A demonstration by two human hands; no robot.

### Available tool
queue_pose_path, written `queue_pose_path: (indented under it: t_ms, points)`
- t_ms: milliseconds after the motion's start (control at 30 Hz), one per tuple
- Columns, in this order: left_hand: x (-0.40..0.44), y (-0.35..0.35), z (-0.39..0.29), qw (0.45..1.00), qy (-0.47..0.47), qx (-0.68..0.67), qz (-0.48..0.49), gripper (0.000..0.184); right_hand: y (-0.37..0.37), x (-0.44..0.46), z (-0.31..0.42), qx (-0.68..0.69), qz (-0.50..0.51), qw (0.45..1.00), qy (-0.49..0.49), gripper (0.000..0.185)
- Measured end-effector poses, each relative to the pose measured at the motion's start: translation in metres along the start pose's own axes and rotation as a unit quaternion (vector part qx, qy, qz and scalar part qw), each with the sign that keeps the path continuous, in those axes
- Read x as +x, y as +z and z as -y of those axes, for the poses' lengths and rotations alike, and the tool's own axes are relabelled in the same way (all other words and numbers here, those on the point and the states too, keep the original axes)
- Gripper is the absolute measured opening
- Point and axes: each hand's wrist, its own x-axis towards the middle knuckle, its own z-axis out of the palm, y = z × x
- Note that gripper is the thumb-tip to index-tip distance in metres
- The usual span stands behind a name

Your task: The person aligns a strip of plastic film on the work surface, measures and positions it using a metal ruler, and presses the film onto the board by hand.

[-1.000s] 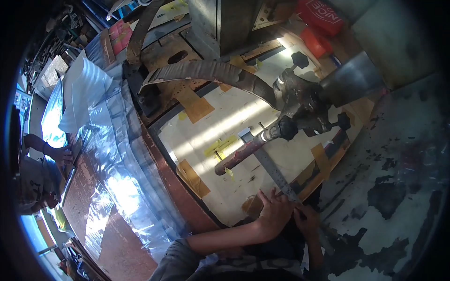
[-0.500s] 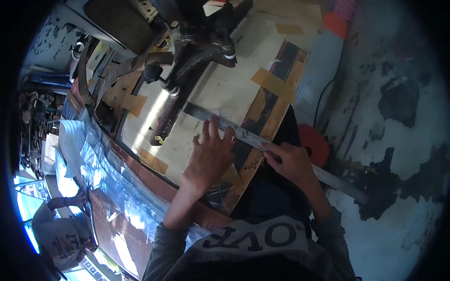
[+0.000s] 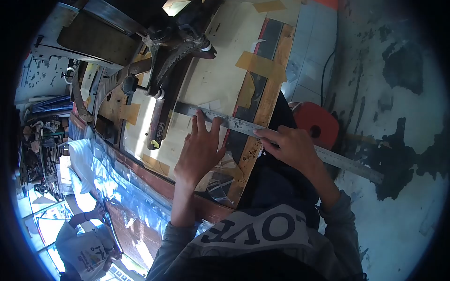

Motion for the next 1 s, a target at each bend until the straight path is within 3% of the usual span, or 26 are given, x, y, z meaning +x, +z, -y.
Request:
queue_pose_path:
  t_ms: [1000]
  points:
    - [0.0023, -0.0034, -0.0042, 1.0, -0.017, -0.02, 0.012, 0.068, 0.0026, 0.0005, -0.003, 0.007, 0.003, 1.0, 0.006, 0.028]
